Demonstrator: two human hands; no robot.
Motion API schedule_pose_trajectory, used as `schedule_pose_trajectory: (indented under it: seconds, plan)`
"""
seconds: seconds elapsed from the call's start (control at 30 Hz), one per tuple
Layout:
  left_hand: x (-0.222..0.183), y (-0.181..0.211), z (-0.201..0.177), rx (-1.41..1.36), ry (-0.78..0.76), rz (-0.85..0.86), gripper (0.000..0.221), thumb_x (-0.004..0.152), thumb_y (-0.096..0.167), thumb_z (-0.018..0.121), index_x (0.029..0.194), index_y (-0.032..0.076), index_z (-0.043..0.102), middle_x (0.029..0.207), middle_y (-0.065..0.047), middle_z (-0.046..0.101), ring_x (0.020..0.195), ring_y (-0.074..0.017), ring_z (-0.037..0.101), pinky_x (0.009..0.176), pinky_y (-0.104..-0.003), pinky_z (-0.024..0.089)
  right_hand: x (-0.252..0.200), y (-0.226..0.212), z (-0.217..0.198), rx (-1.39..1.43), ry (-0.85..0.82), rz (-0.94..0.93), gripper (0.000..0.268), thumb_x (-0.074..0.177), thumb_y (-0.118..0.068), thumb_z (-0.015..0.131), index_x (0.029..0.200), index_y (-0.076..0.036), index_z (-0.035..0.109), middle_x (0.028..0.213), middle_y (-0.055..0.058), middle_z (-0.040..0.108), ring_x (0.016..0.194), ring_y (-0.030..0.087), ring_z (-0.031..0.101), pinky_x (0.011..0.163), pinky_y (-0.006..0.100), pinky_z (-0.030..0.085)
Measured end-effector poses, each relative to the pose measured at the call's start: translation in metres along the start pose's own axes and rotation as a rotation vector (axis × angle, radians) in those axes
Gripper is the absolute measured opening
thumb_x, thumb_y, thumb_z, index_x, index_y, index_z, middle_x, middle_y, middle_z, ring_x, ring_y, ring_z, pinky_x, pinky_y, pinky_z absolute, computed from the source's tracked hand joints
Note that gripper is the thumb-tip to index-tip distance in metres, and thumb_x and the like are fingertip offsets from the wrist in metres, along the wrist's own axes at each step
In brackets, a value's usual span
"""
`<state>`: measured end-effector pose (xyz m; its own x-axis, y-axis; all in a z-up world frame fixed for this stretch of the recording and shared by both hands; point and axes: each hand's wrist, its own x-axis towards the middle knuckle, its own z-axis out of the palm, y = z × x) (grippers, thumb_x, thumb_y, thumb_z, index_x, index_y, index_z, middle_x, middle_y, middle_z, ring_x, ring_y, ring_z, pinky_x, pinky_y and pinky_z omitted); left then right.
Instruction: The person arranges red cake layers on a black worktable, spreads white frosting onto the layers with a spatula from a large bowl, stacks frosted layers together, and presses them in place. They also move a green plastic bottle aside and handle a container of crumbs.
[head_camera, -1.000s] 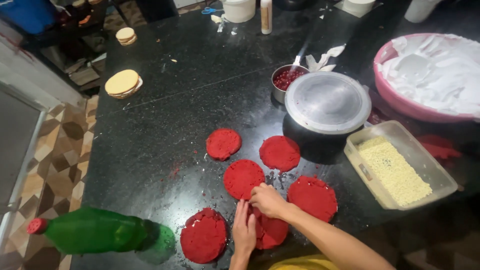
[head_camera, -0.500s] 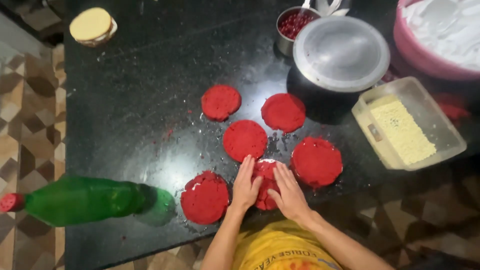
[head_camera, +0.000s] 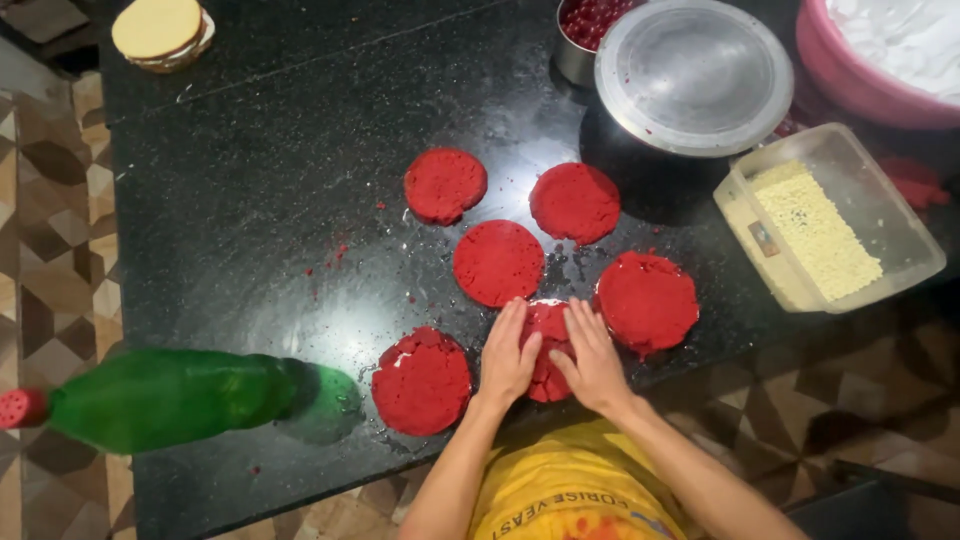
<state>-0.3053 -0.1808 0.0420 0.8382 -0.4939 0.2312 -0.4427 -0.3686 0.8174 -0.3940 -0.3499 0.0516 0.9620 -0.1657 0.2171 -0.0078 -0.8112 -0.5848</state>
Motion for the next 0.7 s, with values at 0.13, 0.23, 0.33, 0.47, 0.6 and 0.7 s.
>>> schedule_pose_trajectory:
  seconds: [0.13, 0.23, 0.33, 0.47, 0.6, 0.7]
  plan:
    - [-0.014, 0.015, -0.006, 0.11, 0.095, 0.096, 0.063, 0.096, 0.024, 0.062, 0.146, -0.012, 0.048, 0.155, -0.033, 0.043, 0.146, -0.0473, 0.038, 0.119, -0.05, 0.027, 0.011, -0.002, -0.019, -0.08, -0.101, -0.189, 0.079, 0.093, -0.037, 0.065, 0.151, 0.008, 0.036, 0.161, 0.029, 0.032, 0.151, 0.045, 0.027, 0.123, 0.053, 0.021]
    - [-0.013, 0.013, 0.001, 0.055, 0.077, 0.032, 0.061, 0.096, 0.025, 0.062, 0.144, -0.01, 0.049, 0.153, -0.03, 0.046, 0.146, -0.0464, 0.039, 0.12, -0.048, 0.031, 0.014, 0.001, -0.019, -0.143, -0.252, -0.295, 0.092, 0.083, -0.045, 0.073, 0.148, 0.008, 0.036, 0.157, 0.029, 0.032, 0.148, 0.046, 0.026, 0.119, 0.056, 0.02]
    - [-0.014, 0.008, 0.01, 0.075, 0.09, 0.024, 0.057, 0.098, 0.026, 0.062, 0.144, -0.005, 0.052, 0.154, -0.025, 0.05, 0.147, -0.042, 0.043, 0.124, -0.047, 0.033, 0.01, -0.001, -0.02, -0.198, -0.229, -0.365, 0.089, 0.085, -0.044, 0.073, 0.149, 0.007, 0.037, 0.158, 0.027, 0.034, 0.149, 0.045, 0.028, 0.122, 0.057, 0.021]
    - [-0.009, 0.018, -0.004, 0.182, 0.076, 0.08, 0.061, 0.095, 0.026, 0.064, 0.145, -0.006, 0.051, 0.154, -0.027, 0.047, 0.146, -0.0433, 0.041, 0.121, -0.05, 0.031, 0.02, -0.005, -0.028, -0.219, -0.267, -0.376, 0.09, 0.084, -0.046, 0.072, 0.147, 0.008, 0.038, 0.158, 0.029, 0.034, 0.148, 0.045, 0.028, 0.12, 0.057, 0.022]
    - [-0.007, 0.024, -0.003, 0.254, 0.061, 0.145, 0.066, 0.094, 0.031, 0.067, 0.145, -0.006, 0.05, 0.154, -0.026, 0.048, 0.145, -0.0428, 0.042, 0.12, -0.051, 0.032, 0.016, -0.001, -0.027, -0.222, -0.299, -0.423, 0.091, 0.085, -0.047, 0.071, 0.148, 0.009, 0.038, 0.158, 0.029, 0.033, 0.148, 0.044, 0.028, 0.12, 0.057, 0.021]
    - [-0.005, 0.014, 0.005, 0.277, 0.014, 0.096, 0.064, 0.096, 0.033, 0.066, 0.146, -0.003, 0.051, 0.155, -0.021, 0.05, 0.146, -0.0402, 0.043, 0.122, -0.049, 0.034, 0.021, -0.001, -0.028, -0.28, -0.346, -0.416, 0.089, 0.086, -0.047, 0.071, 0.147, 0.009, 0.038, 0.158, 0.027, 0.033, 0.149, 0.044, 0.028, 0.121, 0.057, 0.022]
